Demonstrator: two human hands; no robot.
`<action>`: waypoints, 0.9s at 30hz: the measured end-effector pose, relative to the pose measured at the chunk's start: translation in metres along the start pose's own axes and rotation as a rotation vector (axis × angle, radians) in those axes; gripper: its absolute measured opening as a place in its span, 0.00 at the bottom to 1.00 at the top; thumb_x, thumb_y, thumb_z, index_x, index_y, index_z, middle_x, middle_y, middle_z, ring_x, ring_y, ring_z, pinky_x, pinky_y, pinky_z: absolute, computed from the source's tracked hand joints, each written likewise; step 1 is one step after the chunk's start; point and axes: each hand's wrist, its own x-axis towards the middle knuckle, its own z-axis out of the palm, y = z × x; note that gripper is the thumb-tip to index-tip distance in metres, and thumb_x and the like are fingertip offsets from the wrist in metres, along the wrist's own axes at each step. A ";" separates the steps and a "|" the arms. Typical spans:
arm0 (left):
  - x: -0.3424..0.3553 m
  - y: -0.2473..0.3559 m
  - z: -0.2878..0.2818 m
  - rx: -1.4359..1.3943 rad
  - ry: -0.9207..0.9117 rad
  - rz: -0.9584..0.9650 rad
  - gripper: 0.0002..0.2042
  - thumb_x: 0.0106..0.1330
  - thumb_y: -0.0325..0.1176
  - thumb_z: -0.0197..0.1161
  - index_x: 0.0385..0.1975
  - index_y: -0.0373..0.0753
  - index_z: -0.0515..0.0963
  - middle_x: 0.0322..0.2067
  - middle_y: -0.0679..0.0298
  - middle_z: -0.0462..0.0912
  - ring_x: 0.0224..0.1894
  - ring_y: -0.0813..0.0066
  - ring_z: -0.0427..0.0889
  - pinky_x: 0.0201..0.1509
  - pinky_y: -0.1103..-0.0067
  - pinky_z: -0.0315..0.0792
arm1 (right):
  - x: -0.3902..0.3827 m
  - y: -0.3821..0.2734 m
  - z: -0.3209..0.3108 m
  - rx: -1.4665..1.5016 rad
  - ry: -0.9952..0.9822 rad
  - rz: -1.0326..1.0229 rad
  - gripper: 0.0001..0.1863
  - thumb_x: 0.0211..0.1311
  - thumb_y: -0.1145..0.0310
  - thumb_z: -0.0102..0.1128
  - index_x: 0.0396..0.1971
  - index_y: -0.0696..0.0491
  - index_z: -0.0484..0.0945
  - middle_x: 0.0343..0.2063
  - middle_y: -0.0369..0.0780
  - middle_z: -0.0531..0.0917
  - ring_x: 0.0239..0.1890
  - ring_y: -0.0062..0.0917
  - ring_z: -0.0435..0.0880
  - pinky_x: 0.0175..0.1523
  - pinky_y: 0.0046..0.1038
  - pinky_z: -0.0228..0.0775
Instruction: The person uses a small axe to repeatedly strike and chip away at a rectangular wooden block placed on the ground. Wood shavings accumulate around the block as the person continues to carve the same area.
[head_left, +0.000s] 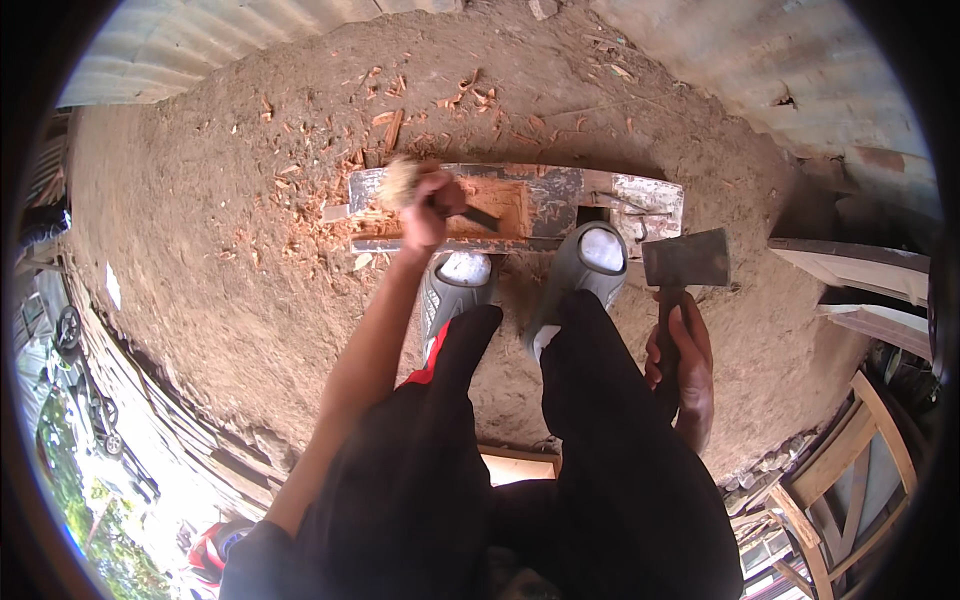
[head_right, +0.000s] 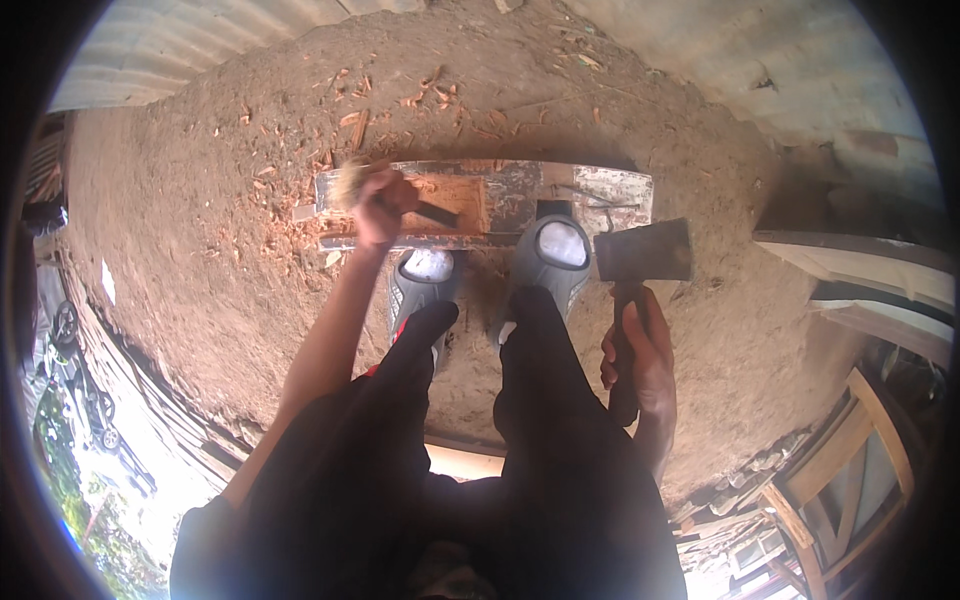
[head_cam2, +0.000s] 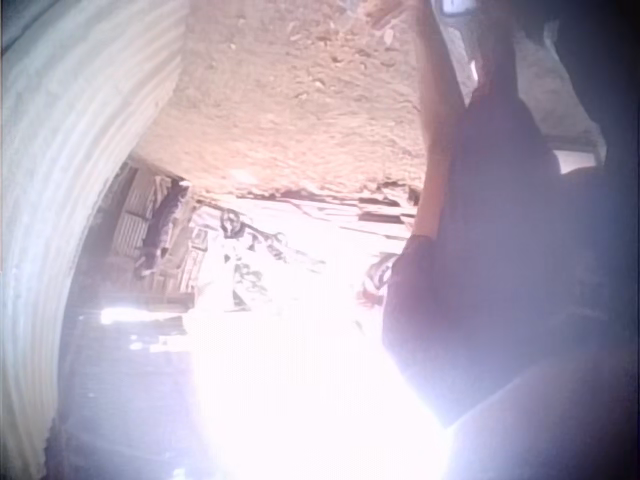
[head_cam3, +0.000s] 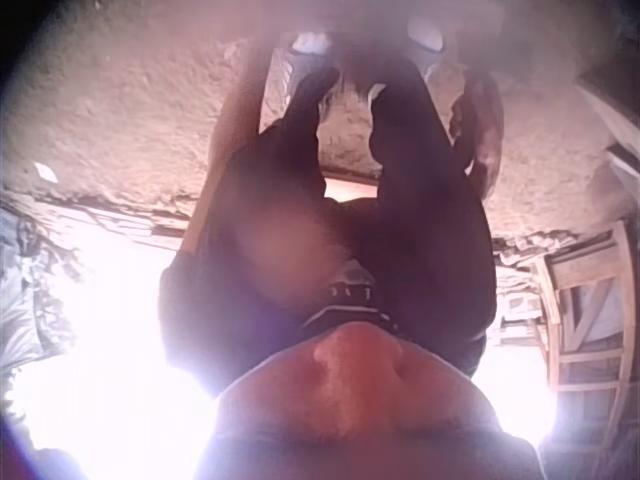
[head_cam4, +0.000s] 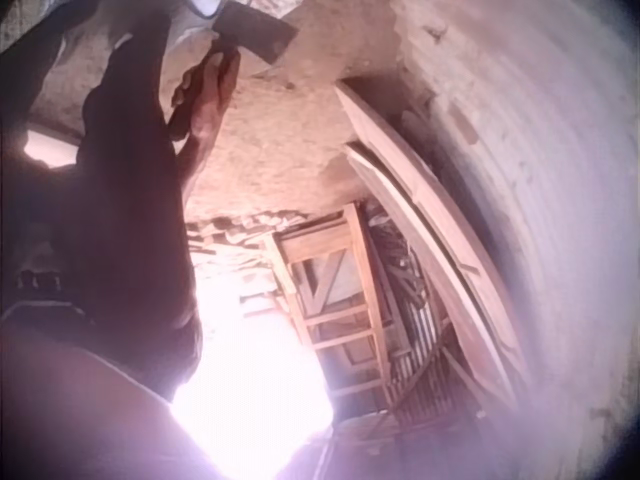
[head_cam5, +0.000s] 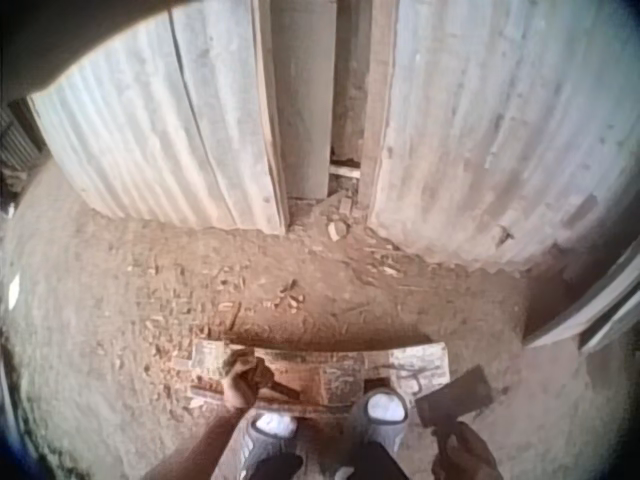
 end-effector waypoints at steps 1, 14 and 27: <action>-0.003 0.012 -0.013 0.017 0.024 0.039 0.16 0.66 0.38 0.59 0.18 0.49 0.61 0.11 0.73 0.56 0.12 0.81 0.55 0.16 0.78 0.51 | -0.001 0.001 -0.002 0.011 0.022 0.008 0.24 0.79 0.50 0.51 0.63 0.50 0.67 0.15 0.35 0.70 0.08 0.19 0.66 0.13 0.22 0.59; -0.011 0.005 0.004 0.470 -0.114 0.303 0.12 0.61 0.42 0.63 0.28 0.42 0.70 0.21 0.68 0.75 0.21 0.80 0.70 0.28 0.78 0.69 | 0.001 -0.006 0.008 -0.013 -0.046 0.020 0.23 0.77 0.47 0.51 0.58 0.47 0.70 0.17 0.34 0.70 0.10 0.19 0.67 0.16 0.22 0.58; -0.009 0.071 -0.021 0.142 0.270 0.470 0.14 0.63 0.38 0.54 0.16 0.50 0.59 0.10 0.76 0.56 0.13 0.84 0.52 0.14 0.78 0.46 | -0.002 -0.002 0.016 0.029 -0.024 0.014 0.23 0.79 0.49 0.49 0.61 0.49 0.69 0.15 0.35 0.69 0.08 0.18 0.65 0.14 0.22 0.57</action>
